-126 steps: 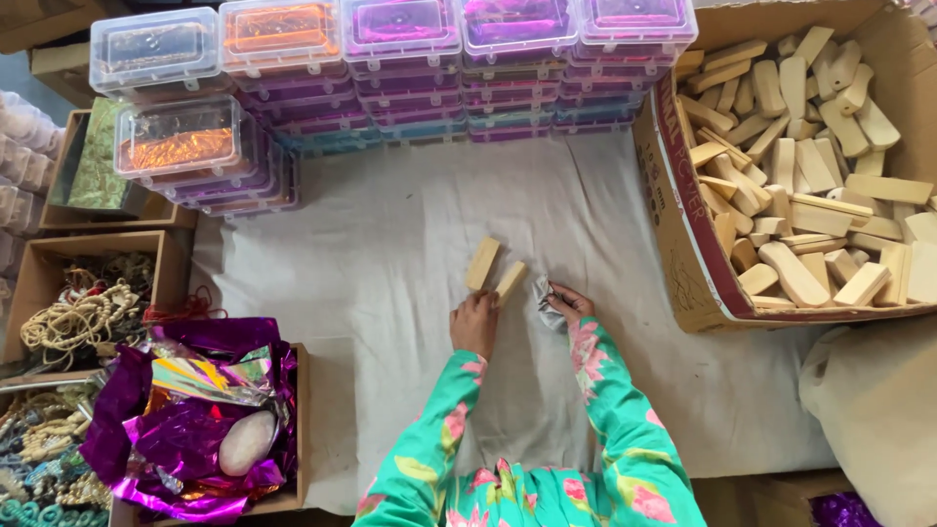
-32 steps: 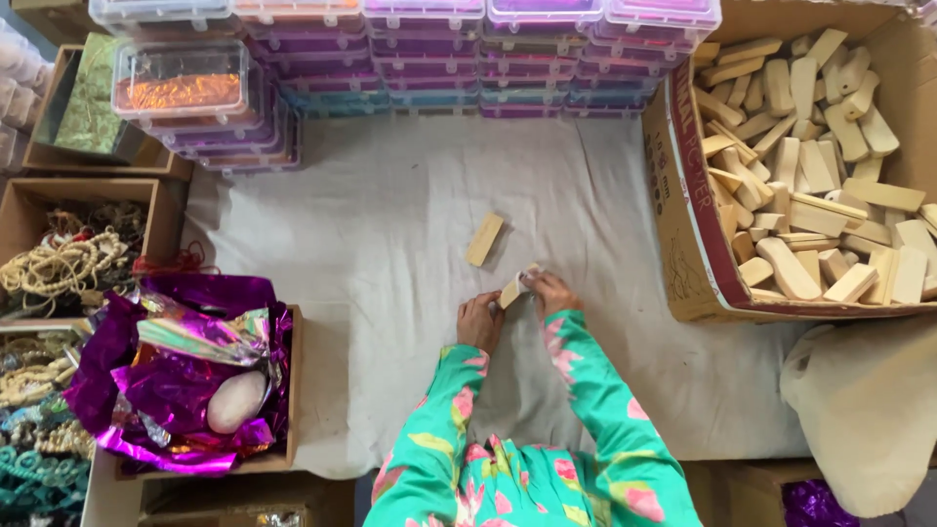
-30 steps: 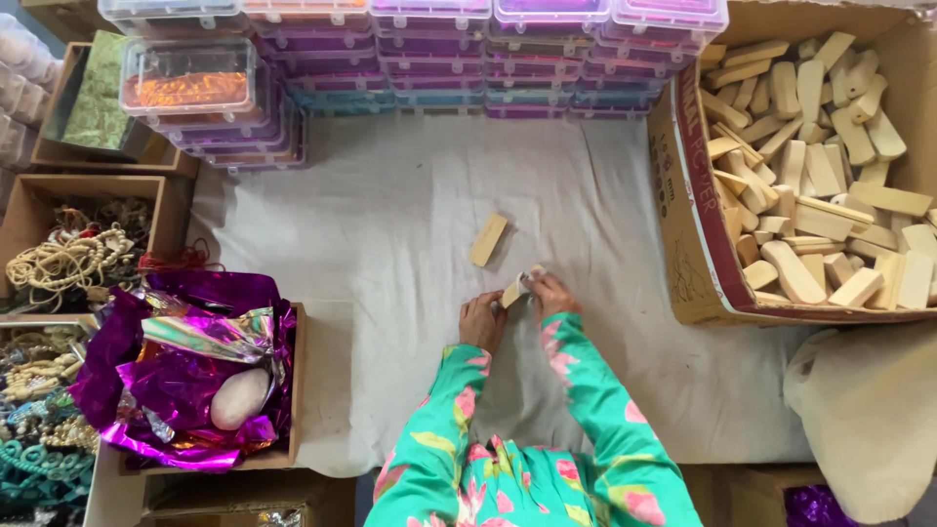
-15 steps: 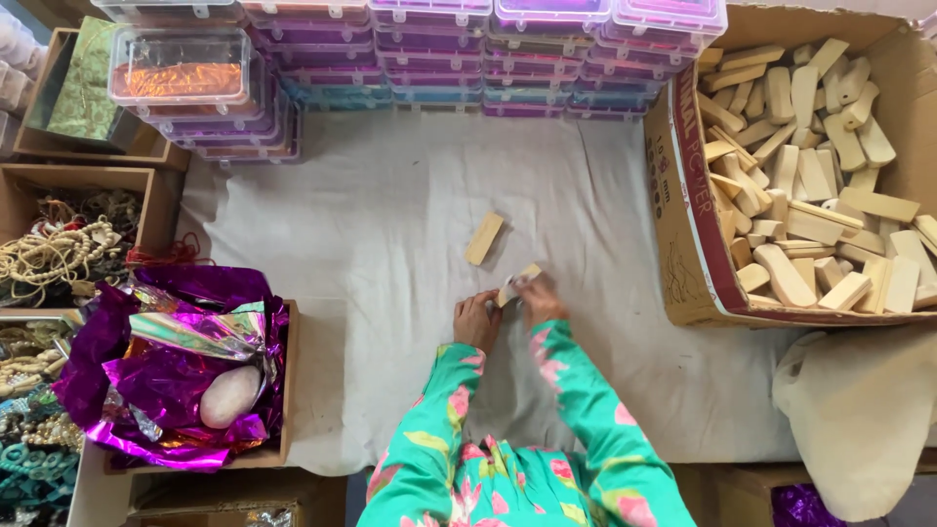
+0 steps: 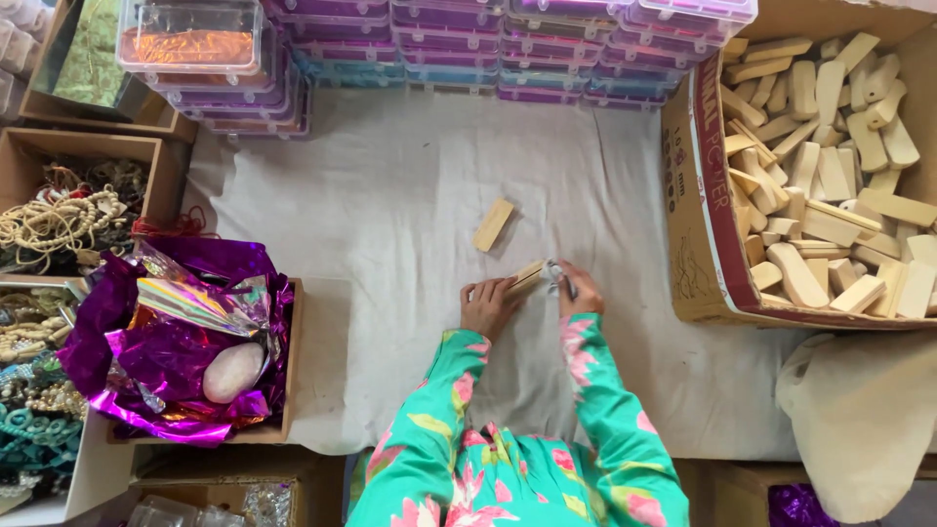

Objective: The person wipes a small plastic container with a white cloth and places it on a stack of similar containers. They then pick up wooden blocks from a cardboard box, wipe them with the cloth, and wrap them in purple metallic foil. The person repeats this process with additional wooden blocks.

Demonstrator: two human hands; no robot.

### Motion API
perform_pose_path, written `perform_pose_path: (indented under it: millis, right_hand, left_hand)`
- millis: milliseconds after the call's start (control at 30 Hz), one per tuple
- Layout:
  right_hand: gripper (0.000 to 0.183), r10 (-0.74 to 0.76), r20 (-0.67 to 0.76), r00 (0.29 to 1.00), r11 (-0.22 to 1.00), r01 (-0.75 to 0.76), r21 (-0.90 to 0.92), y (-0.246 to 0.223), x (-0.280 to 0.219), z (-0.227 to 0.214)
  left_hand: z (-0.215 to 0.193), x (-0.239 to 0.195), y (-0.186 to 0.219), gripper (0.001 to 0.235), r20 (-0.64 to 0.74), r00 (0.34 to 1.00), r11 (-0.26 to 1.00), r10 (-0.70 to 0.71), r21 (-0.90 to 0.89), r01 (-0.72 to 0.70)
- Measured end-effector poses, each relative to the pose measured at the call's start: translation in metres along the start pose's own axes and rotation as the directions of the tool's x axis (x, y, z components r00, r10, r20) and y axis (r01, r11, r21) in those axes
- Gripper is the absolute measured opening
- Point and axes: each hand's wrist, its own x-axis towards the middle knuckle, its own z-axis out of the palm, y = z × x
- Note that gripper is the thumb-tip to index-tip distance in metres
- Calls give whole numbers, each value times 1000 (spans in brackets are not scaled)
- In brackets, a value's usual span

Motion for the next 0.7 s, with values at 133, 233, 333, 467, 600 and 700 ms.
perform_pose_path:
  millis: [133, 233, 333, 467, 600, 700]
  right_hand:
    - [34, -59, 116, 991, 998, 56, 30, 27, -39, 50]
    - [42, -343, 139, 929, 929, 358, -99, 31, -40, 58]
    - [45, -314, 250, 916, 926, 353, -131, 55, -24, 51]
    - [43, -273, 182, 945, 901, 317, -297, 69, -34, 70]
    - [44, -380, 202, 903, 875, 421, -237, 19, -52, 60]
    - [46, -301, 278, 912, 918, 357, -176, 61, -24, 55]
  left_hand:
    - [20, -12, -18, 48, 22, 998, 995, -62, -80, 64]
    - [21, -8, -21, 48, 67, 985, 984, -160, -70, 164]
    - [17, -8, -18, 49, 59, 989, 986, -138, -86, 143]
    - [24, -9, -19, 41, 27, 988, 979, -150, -138, 152]
    - [45, -19, -33, 33, -14, 992, 992, -127, 13, 127]
    - [23, -7, -19, 44, 17, 990, 989, -140, -55, 141]
